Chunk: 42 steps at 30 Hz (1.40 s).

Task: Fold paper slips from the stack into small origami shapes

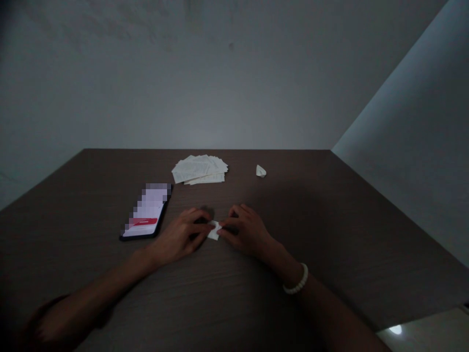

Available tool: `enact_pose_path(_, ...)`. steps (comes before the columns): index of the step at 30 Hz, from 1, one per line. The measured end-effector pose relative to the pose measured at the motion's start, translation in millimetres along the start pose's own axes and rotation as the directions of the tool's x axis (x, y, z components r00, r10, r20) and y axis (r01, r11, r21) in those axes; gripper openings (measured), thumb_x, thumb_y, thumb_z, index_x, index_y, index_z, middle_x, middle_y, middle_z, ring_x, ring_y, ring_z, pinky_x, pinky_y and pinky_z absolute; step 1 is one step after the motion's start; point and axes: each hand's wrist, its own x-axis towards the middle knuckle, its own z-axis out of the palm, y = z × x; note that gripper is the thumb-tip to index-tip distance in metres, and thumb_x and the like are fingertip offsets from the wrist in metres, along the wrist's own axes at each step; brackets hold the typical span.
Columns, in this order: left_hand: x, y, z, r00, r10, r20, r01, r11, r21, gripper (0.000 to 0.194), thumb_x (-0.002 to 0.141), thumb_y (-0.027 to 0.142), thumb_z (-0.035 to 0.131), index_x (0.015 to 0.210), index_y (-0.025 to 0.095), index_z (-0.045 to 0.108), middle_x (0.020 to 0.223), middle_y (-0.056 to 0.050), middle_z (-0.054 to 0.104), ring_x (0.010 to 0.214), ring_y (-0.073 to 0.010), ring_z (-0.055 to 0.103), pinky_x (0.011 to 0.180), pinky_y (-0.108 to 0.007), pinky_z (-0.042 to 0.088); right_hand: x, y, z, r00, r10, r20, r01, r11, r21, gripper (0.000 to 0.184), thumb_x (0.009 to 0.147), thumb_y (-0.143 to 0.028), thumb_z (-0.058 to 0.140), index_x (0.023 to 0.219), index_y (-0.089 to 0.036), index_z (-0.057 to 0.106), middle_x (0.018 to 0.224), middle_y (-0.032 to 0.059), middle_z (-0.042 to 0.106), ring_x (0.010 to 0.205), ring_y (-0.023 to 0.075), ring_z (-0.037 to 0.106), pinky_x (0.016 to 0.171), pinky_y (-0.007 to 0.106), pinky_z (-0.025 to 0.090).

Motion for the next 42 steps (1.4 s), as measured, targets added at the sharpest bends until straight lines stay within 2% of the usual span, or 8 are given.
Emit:
enact_pose_path(5, -1.4, -1.9, -1.1, 0.998, 0.038, 0.042, -0.039, 0.999, 0.037, 0.024, 0.089, 0.017, 0.052, 0.107, 0.022, 0.068, 0.106, -0.008, 0.058, 0.096, -0.0236, 0.054, 0.082, -0.040, 0.045, 0.8, 0.6, 1.9, 1.000, 0.014, -0.014, -0.014, 1.000, -0.010, 0.019, 0.082, -0.039, 0.068, 0.095, -0.024, 0.071, 0.092, 0.0054, 0.057, 0.085, 0.0198, 0.051, 0.078, 0.035, 0.042)
enact_pose_path(10, -4.1, -3.2, -0.3, 0.997, 0.079, -0.001, -0.079, 0.997, 0.005, 0.030, 0.090, 0.014, 0.049, 0.116, 0.019, 0.064, 0.115, -0.011, 0.058, 0.105, -0.0247, 0.052, 0.089, -0.042, 0.045, 1.3, -2.8, 0.0, 1.000, 0.010, -0.006, -0.010, 1.000, -0.023, 0.019, 0.082, -0.037, 0.069, 0.093, -0.023, 0.070, 0.091, 0.0055, 0.058, 0.085, 0.0199, 0.051, 0.078, 0.035, 0.042)
enact_pose_path(14, -5.1, -4.6, -1.2, 0.990, 0.121, 0.069, -0.120, 0.993, -0.015, 0.033, 0.087, 0.008, 0.048, 0.113, 0.019, 0.066, 0.112, -0.010, 0.059, 0.103, -0.0238, 0.053, 0.088, -0.041, 0.047, -1.1, -1.9, -3.0, 0.999, -0.042, 0.010, 0.042, 0.998, -0.057, 0.013, 0.086, -0.033, 0.064, 0.091, -0.022, 0.069, 0.089, 0.0056, 0.059, 0.087, 0.0202, 0.050, 0.077, 0.034, 0.042)
enact_pose_path(20, -5.8, -6.6, -0.2, 0.978, 0.178, 0.111, -0.188, 0.978, 0.094, 0.038, 0.079, 0.005, 0.053, 0.111, 0.020, 0.066, 0.113, -0.010, 0.060, 0.107, -0.0272, 0.052, 0.089, -0.045, 0.045, -2.5, 2.2, -2.9, 0.998, -0.065, 0.013, 0.065, 0.998, -0.024, 0.011, 0.088, -0.029, 0.061, 0.084, -0.021, 0.068, 0.085, 0.0049, 0.059, 0.084, 0.0198, 0.050, 0.075, 0.033, 0.041)
enact_pose_path(26, -5.4, -0.7, -3.3, 0.986, 0.137, 0.090, -0.140, 0.990, 0.030, 0.031, 0.086, 0.010, 0.051, 0.110, 0.020, 0.067, 0.107, -0.009, 0.061, 0.100, -0.0246, 0.054, 0.085, -0.042, 0.046, -1.1, -0.6, -4.7, 0.993, -0.099, 0.065, 0.102, 0.994, -0.048, 0.028, 0.091, -0.027, 0.056, 0.118, -0.027, 0.063, 0.098, 0.0065, 0.057, 0.091, 0.0210, 0.049, 0.081, 0.035, 0.040)
enact_pose_path(29, -6.8, 0.4, -2.4, 0.990, 0.137, 0.044, -0.139, 0.989, 0.042, 0.029, 0.086, 0.012, 0.049, 0.107, 0.020, 0.067, 0.108, -0.009, 0.061, 0.101, -0.0251, 0.054, 0.086, -0.043, 0.044, -0.1, -2.7, -7.0, 0.991, -0.098, 0.093, 0.105, 0.992, -0.068, 0.033, 0.091, -0.025, 0.055, 0.123, -0.028, 0.060, 0.099, 0.0064, 0.056, 0.092, 0.0212, 0.048, 0.082, 0.036, 0.039)
enact_pose_path(35, -8.6, 1.2, -1.7, 0.991, 0.123, 0.044, -0.128, 0.985, 0.116, 0.025, 0.085, 0.014, 0.047, 0.099, 0.017, 0.068, 0.099, -0.009, 0.064, 0.094, -0.0249, 0.055, 0.082, -0.042, 0.043, 4.3, -3.7, -4.9, 0.992, -0.072, 0.102, 0.081, 0.993, -0.087, 0.027, 0.092, -0.027, 0.055, 0.118, -0.025, 0.063, 0.098, 0.0060, 0.056, 0.091, 0.0206, 0.048, 0.080, 0.034, 0.038)
enact_pose_path(42, -6.2, 4.6, -5.6, 0.988, 0.142, 0.067, -0.150, 0.978, 0.143, 0.025, 0.085, 0.015, 0.047, 0.098, 0.016, 0.068, 0.096, -0.009, 0.064, 0.091, -0.0236, 0.057, 0.079, -0.038, 0.046, 10.7, -8.1, 2.6, 0.998, -0.060, 0.024, 0.063, 0.989, -0.130, 0.014, 0.092, -0.028, 0.057, 0.098, -0.023, 0.069, 0.090, 0.0052, 0.058, 0.087, 0.0199, 0.048, 0.078, 0.034, 0.037)
